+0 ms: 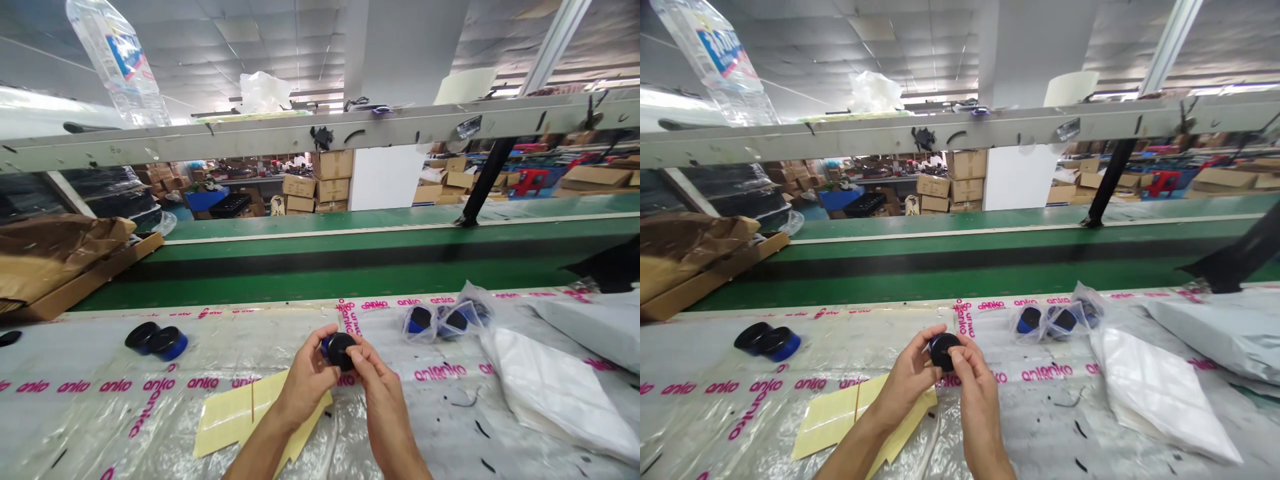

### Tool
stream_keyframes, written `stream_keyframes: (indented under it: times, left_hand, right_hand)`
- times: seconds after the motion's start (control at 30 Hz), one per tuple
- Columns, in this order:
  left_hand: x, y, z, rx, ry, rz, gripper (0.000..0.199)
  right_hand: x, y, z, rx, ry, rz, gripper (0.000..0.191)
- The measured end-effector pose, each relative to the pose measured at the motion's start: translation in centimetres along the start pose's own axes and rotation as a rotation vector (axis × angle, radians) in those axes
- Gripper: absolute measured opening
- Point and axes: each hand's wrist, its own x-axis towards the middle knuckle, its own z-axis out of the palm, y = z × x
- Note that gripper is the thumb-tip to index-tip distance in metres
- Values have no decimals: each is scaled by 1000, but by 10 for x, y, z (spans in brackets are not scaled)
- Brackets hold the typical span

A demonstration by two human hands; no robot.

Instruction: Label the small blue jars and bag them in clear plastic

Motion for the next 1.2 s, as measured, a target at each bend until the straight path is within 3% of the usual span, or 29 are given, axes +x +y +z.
stream_keyframes:
  times: [1.2]
  left_hand:
    - [-2, 0, -3, -19, -29, -11, 71]
  right_hand:
    - [-7, 0, 4, -2, 38, -42, 34]
